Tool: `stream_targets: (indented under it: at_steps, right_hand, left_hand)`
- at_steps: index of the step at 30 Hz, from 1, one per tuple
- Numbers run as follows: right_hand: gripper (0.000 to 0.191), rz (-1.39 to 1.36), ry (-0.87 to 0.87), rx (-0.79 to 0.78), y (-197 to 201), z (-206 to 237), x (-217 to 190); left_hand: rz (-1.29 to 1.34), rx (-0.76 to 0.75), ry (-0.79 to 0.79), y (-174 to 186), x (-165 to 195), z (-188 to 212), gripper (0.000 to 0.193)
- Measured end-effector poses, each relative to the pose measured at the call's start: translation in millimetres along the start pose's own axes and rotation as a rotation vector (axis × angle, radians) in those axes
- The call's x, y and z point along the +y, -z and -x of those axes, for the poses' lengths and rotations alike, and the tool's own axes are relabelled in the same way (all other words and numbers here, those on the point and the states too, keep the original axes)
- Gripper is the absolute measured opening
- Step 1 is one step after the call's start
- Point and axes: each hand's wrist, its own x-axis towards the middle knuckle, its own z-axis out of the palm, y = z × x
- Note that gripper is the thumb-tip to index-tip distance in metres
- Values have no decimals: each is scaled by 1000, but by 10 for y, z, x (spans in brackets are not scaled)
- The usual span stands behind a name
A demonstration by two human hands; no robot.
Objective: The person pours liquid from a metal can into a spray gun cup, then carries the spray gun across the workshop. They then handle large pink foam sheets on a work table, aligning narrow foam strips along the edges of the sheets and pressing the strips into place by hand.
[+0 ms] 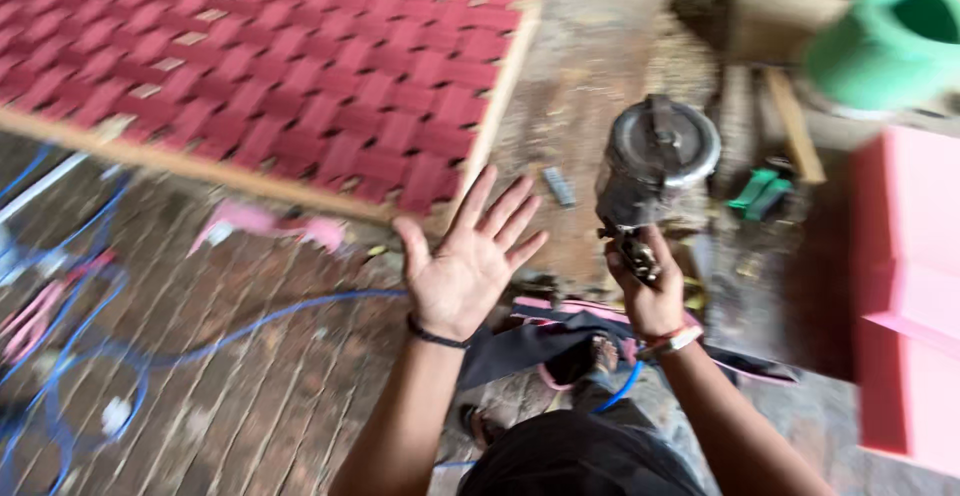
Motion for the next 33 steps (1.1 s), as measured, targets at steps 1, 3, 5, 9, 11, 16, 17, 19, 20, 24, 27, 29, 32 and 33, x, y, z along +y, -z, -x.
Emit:
stream_targets:
  at_steps: [1, 3, 5, 9, 11, 16, 17, 19, 20, 24, 27, 29, 32, 33]
  right_hand:
    - [46, 32, 34, 71, 219, -77, 11]
    - [52, 196, 114, 203, 660, -260, 39]
    - [56, 460, 188, 321, 1088, -474, 113]
    - [61, 493, 153, 466, 1611, -1136, 463]
    - [62, 427, 83, 501, 1699, -1517, 722]
    - [62, 668, 131, 469, 1749, -2104, 1292]
    - [60, 734, 132, 457, 1774, -2157, 1372]
    - [62, 778, 69, 437, 1795, -2239, 1510]
    - [63, 800, 40, 425, 1804, -2276, 1566]
    - [62, 911, -41, 432, 1798, -2379, 1732]
    - [63, 1038, -75, 424, 1763, -2428, 1802]
    - [65, 1067, -114, 422, 1752, -2458, 1837]
    - [61, 1125, -181, 410, 1765, -2485, 1879]
    - [60, 1112, -181, 426, 1775, -2489, 1893]
  left_hand:
    - [9, -3, 47, -12, -170, -138, 110]
    - [-59, -22, 129, -51, -471, -386, 110]
    - [-93, -1, 203, -83, -788, -612, 109]
    - [-126, 131, 299, -52, -1381, -1062, 106]
    - [-170, 192, 314, 30, -1564, -1192, 104]
    - [-253, 305, 299, 171, -1688, -1151, 103]
    - [-252, 356, 302, 188, -1695, -1118, 103]
    - [-249, 455, 304, 209, -1702, -1061, 103]
    - [-246, 482, 306, 221, -1711, -1048, 104]
    - [-282, 536, 307, 273, -1734, -1074, 105]
    - [-307, 524, 313, 339, -1743, -1133, 105]
    - [-321, 528, 318, 383, -1769, -1172, 104]
    - [-313, 538, 324, 430, -1836, -1227, 103]
    - [-285, 531, 317, 439, -1861, -1243, 102]
